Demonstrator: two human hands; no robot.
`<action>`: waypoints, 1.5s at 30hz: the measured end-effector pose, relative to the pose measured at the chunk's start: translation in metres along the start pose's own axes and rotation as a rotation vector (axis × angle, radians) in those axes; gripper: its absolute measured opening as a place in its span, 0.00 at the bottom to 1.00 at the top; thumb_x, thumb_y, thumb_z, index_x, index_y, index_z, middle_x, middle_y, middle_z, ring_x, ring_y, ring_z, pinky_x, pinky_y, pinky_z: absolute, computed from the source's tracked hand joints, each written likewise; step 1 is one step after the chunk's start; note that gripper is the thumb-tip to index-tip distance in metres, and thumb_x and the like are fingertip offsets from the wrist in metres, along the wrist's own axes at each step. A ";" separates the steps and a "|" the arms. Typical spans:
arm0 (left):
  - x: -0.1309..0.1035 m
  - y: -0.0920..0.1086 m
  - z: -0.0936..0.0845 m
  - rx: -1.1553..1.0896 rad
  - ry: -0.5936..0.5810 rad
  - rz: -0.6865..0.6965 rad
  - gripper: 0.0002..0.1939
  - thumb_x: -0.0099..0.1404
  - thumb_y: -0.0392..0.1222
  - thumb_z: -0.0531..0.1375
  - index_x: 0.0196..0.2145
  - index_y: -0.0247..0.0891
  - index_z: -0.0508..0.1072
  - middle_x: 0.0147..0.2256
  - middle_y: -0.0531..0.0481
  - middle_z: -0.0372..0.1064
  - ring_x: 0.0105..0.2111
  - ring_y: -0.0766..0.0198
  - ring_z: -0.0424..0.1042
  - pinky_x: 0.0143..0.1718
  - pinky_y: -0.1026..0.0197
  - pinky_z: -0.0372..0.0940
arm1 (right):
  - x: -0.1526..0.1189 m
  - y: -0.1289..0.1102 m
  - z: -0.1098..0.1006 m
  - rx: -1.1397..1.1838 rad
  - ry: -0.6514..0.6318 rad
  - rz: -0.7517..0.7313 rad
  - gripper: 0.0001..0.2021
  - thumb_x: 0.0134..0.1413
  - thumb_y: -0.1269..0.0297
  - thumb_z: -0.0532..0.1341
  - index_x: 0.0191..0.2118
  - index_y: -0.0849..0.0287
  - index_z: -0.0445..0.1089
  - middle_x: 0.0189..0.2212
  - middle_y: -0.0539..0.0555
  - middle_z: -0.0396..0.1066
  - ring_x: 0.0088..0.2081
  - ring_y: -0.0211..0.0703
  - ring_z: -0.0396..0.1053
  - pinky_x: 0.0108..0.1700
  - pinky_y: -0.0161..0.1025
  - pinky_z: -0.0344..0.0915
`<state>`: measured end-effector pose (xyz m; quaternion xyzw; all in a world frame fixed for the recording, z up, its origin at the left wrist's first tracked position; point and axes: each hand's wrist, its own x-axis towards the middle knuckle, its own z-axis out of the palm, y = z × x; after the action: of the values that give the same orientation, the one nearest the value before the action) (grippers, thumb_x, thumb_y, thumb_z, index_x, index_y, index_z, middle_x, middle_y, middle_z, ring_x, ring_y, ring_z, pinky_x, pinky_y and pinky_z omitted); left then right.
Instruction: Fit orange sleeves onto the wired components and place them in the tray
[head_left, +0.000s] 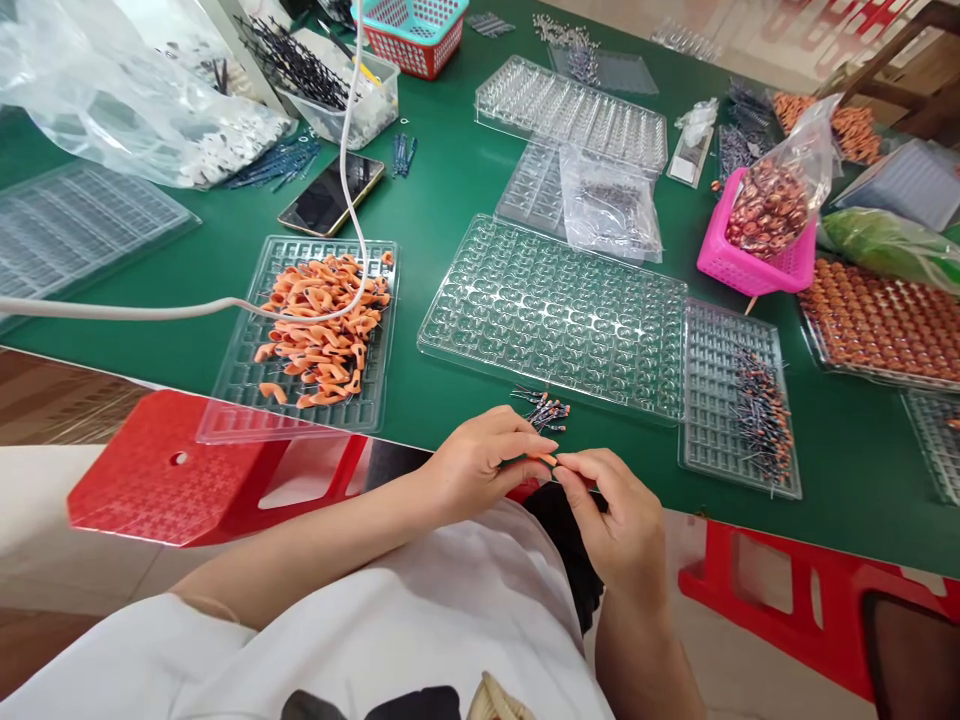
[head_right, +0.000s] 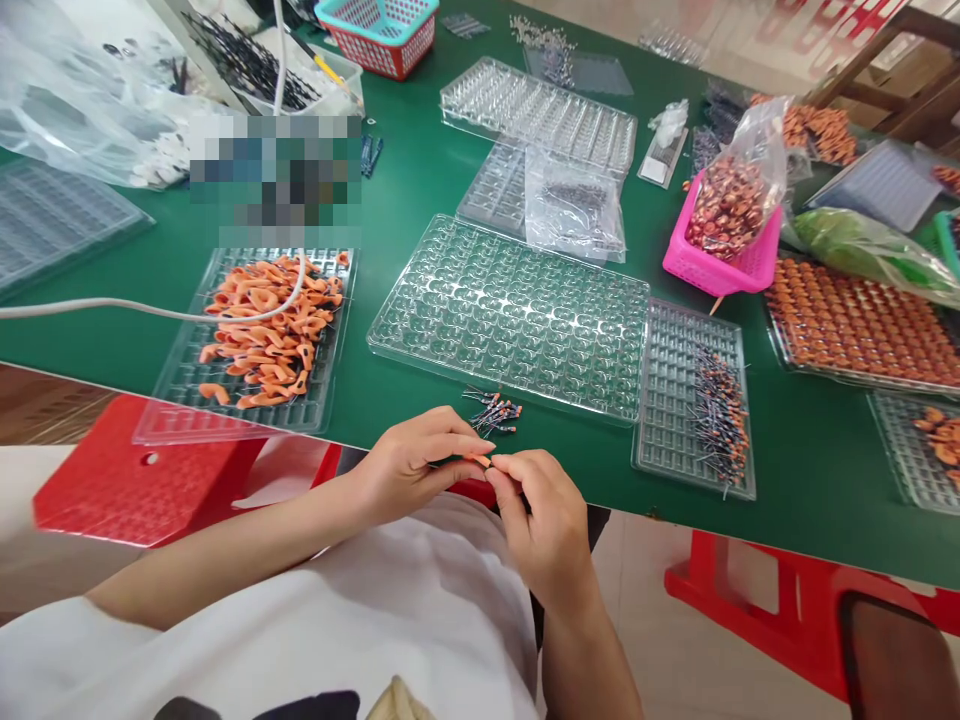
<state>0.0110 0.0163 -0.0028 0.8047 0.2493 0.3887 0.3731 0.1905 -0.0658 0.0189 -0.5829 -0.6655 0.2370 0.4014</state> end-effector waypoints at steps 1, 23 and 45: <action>0.000 0.000 0.000 -0.003 -0.006 0.003 0.10 0.67 0.36 0.62 0.46 0.38 0.77 0.37 0.44 0.77 0.36 0.63 0.73 0.38 0.60 0.70 | 0.000 0.000 -0.001 0.001 -0.008 -0.007 0.08 0.62 0.73 0.60 0.43 0.55 0.72 0.36 0.52 0.74 0.37 0.40 0.72 0.38 0.38 0.69; -0.003 0.005 0.003 -0.084 0.028 -0.082 0.11 0.64 0.36 0.65 0.45 0.38 0.77 0.34 0.45 0.78 0.36 0.62 0.73 0.39 0.59 0.70 | -0.010 0.009 0.005 0.173 0.084 0.074 0.10 0.59 0.68 0.64 0.46 0.53 0.71 0.34 0.52 0.73 0.34 0.40 0.70 0.35 0.39 0.69; -0.007 0.010 0.005 -0.017 0.031 -0.002 0.16 0.67 0.38 0.62 0.52 0.39 0.73 0.36 0.45 0.77 0.35 0.62 0.72 0.38 0.58 0.70 | -0.008 0.002 0.016 0.175 0.163 0.120 0.03 0.60 0.70 0.61 0.37 0.55 0.72 0.31 0.51 0.72 0.32 0.40 0.70 0.33 0.37 0.66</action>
<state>0.0119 0.0033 -0.0002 0.7951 0.2524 0.4029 0.3766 0.1784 -0.0711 0.0059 -0.6020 -0.5712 0.2695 0.4885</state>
